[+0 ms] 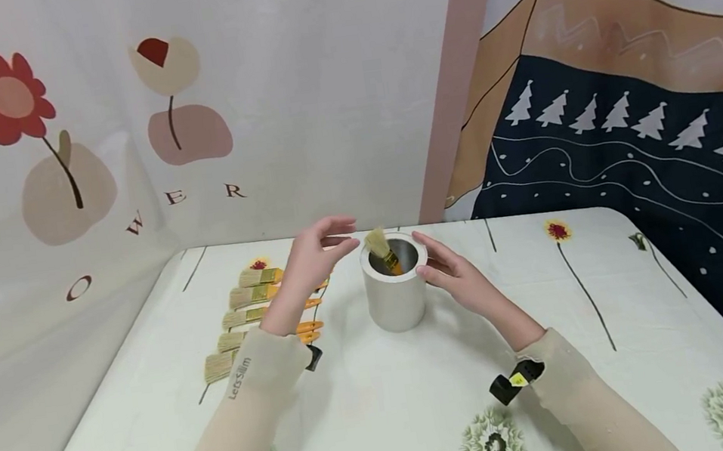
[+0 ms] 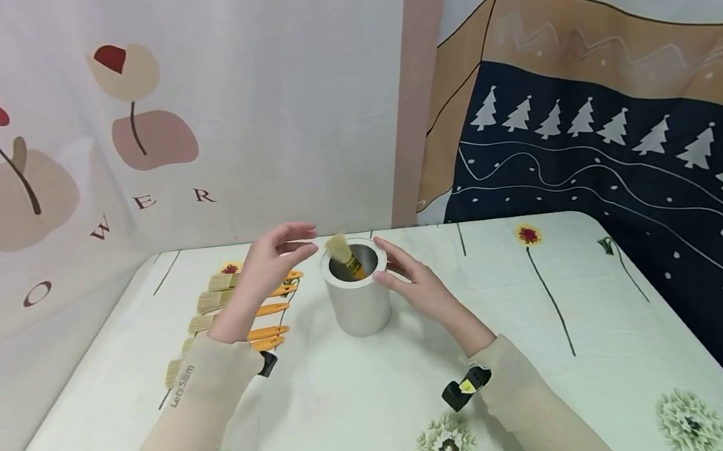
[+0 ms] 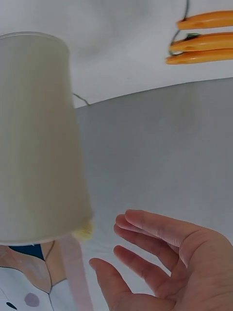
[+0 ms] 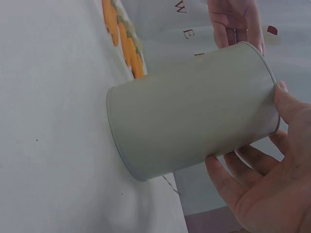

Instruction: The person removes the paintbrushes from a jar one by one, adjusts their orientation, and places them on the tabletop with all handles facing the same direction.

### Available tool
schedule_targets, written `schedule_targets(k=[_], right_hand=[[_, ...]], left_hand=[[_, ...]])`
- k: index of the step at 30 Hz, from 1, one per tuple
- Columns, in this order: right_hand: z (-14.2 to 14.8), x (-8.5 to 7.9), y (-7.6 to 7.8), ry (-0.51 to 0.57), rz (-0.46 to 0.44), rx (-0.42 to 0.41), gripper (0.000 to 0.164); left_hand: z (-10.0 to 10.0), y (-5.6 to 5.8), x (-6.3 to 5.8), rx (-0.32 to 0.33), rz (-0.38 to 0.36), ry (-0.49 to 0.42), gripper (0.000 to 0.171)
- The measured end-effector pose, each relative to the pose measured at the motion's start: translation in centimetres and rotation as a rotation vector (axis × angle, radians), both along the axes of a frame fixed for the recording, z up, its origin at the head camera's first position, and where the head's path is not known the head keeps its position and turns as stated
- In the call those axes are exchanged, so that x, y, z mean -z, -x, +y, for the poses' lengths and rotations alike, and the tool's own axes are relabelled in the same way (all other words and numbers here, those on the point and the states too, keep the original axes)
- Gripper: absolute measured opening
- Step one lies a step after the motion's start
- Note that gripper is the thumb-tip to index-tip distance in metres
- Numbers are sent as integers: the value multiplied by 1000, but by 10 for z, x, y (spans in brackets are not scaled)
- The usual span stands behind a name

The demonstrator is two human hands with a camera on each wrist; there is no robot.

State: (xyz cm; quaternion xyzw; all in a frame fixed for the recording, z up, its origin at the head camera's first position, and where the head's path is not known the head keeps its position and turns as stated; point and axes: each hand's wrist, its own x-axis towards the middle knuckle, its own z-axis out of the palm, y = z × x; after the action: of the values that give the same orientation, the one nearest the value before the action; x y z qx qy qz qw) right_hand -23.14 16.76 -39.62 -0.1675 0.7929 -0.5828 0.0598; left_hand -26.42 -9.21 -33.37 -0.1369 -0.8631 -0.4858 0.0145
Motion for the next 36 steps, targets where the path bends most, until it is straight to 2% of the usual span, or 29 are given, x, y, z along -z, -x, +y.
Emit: schedule_targets(k=[8, 21, 24, 29, 36], right_hand=[[-1, -1, 0, -10, 1, 5, 62], [-1, -1, -1, -15, 7, 9, 62], [-1, -1, -1, -14, 9, 9, 62], [-1, 0, 0, -13, 8, 8, 62], [0, 0, 0, -14, -4, 14, 63]], left_hand=[[18, 8, 6, 59, 31, 30, 38], [21, 5, 5, 34, 75, 69, 13], [20, 4, 3, 20, 89, 53, 10], [12, 4, -1, -21, 92, -68, 10], [-12, 9, -12, -58, 79, -338, 17]])
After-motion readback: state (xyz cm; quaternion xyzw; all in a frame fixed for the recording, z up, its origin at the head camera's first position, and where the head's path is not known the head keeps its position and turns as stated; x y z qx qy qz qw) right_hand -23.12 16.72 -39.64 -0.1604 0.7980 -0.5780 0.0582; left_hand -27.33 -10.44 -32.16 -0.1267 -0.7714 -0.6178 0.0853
